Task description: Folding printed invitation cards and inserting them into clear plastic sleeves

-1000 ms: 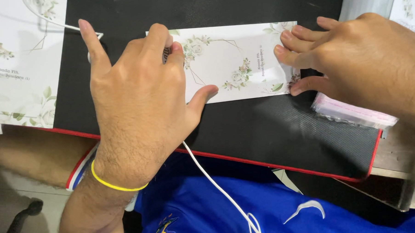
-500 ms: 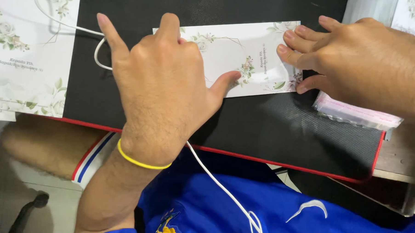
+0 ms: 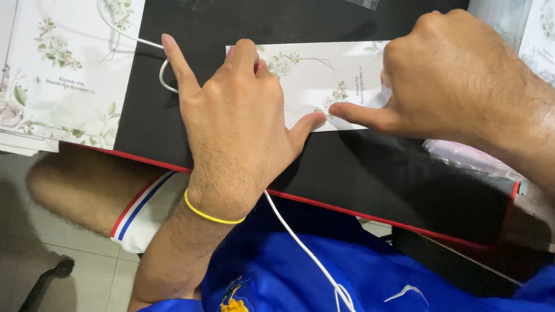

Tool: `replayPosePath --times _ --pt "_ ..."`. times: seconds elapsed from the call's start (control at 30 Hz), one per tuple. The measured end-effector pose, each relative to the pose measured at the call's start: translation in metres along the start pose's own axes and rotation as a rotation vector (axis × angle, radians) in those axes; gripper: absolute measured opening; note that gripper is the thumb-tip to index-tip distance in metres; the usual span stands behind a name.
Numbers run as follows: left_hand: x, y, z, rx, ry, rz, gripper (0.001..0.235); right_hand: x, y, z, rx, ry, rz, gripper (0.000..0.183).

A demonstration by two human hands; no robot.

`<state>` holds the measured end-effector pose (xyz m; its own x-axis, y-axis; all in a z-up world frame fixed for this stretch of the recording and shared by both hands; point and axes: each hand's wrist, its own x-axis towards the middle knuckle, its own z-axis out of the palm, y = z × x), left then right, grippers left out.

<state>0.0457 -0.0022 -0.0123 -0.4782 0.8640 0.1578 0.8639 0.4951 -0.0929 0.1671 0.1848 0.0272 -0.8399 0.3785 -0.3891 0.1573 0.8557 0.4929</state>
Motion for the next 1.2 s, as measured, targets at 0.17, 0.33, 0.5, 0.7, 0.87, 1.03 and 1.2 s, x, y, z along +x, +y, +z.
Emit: replayPosePath --times 0.17,0.33,0.5,0.7,0.87,1.03,1.2 --pt "-0.005 -0.008 0.001 -0.070 0.022 0.021 0.096 0.001 -0.003 0.007 -0.003 0.037 0.016 0.110" --pt "-0.010 -0.011 0.001 -0.150 0.064 0.023 0.090 0.000 0.000 0.000 0.022 -0.063 0.024 0.098" --pt "-0.009 -0.011 0.000 -0.108 0.047 0.048 0.090 -0.003 0.001 0.004 0.003 -0.044 0.021 0.096" --pt "0.012 -0.013 -0.007 -0.059 -0.083 0.067 0.065 -0.001 -0.003 -0.009 0.001 -0.133 0.030 0.097" --pt "0.014 -0.023 -0.005 -0.061 -0.082 0.114 0.071 -0.002 -0.002 -0.002 0.000 -0.087 0.029 0.099" --pt "0.011 -0.028 -0.002 -0.097 -0.058 0.153 0.070 -0.003 -0.002 -0.002 -0.015 -0.096 0.020 0.095" --pt "0.011 -0.033 0.005 -0.054 0.004 0.217 0.062 -0.003 -0.002 0.002 -0.028 -0.071 0.023 0.099"
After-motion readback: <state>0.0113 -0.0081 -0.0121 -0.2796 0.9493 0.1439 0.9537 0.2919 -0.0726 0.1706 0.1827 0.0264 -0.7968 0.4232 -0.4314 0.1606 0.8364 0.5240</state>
